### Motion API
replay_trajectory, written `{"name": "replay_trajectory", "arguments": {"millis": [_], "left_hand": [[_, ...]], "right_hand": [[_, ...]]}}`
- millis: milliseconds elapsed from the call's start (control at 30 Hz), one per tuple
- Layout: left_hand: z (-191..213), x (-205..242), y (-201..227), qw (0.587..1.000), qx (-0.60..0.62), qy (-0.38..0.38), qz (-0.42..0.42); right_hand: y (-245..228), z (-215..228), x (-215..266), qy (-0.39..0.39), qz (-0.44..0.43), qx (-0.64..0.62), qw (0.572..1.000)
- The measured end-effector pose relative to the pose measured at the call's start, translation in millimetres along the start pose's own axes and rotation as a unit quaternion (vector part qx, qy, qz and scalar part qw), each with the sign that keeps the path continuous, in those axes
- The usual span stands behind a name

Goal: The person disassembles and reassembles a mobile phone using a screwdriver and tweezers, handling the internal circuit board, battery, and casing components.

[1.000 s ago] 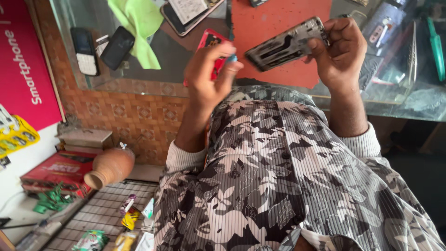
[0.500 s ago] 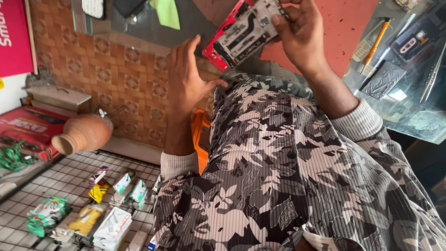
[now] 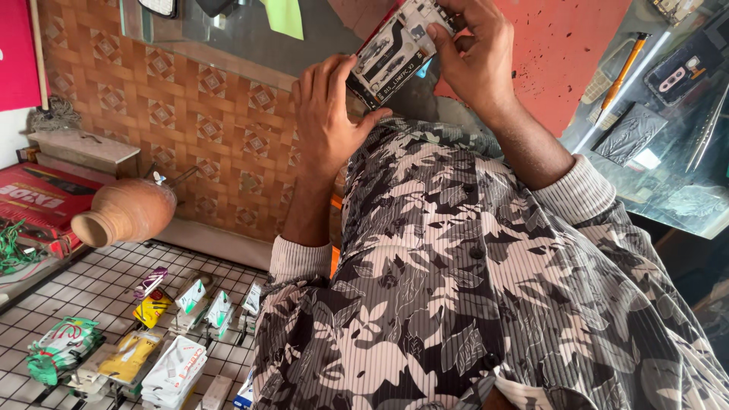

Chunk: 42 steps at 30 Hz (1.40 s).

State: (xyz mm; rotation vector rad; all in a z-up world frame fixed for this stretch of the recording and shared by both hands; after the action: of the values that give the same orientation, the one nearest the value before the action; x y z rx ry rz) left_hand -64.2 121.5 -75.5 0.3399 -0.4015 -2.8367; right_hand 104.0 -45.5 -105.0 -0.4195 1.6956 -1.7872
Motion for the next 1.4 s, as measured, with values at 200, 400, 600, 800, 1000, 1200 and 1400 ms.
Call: {"name": "replay_trajectory", "arguments": {"millis": [200, 400, 600, 800, 1000, 1200, 1400], "left_hand": [[-3, -3, 2, 1.0, -0.003, -0.024, -0.015], [-7, -7, 6, 0.999, -0.007, -0.031, -0.017], [-4, -11, 6, 0.999, 0.009, -0.042, -0.005], [-1, -16, 4, 0.998, 0.022, -0.056, 0.015], [-3, -18, 1, 0.998, 0.003, -0.057, 0.01], [-8, -24, -10, 0.999, -0.007, -0.047, 0.01], [6, -29, -25, 0.997, -0.031, -0.071, 0.024]], "right_hand": [[-12, -2, -2, -0.012, 0.021, 0.091, 0.996], [-10, -8, -4, -0.027, 0.032, 0.115, 0.992], [-13, -2, -10, -0.085, 0.005, 0.087, 0.993], [-12, 7, -12, -0.139, -0.022, 0.052, 0.989], [-5, 3, -8, -0.113, -0.029, 0.085, 0.99], [-7, -2, -6, -0.12, 0.027, 0.139, 0.983], [-13, -1, -11, -0.147, 0.033, 0.118, 0.981]]}}
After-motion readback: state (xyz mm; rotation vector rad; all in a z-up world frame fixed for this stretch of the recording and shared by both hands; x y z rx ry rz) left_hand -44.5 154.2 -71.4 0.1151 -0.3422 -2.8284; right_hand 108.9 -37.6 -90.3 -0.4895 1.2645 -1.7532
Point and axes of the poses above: each hand's wrist, its own x-axis away from the middle knuckle, its own z-axis out of the back of the hand, y = z × x, the point moved 6 cm from there along -x, towards the middle knuckle, and after that the axes turned 14 degrees about -x, right-handed, at the moved point
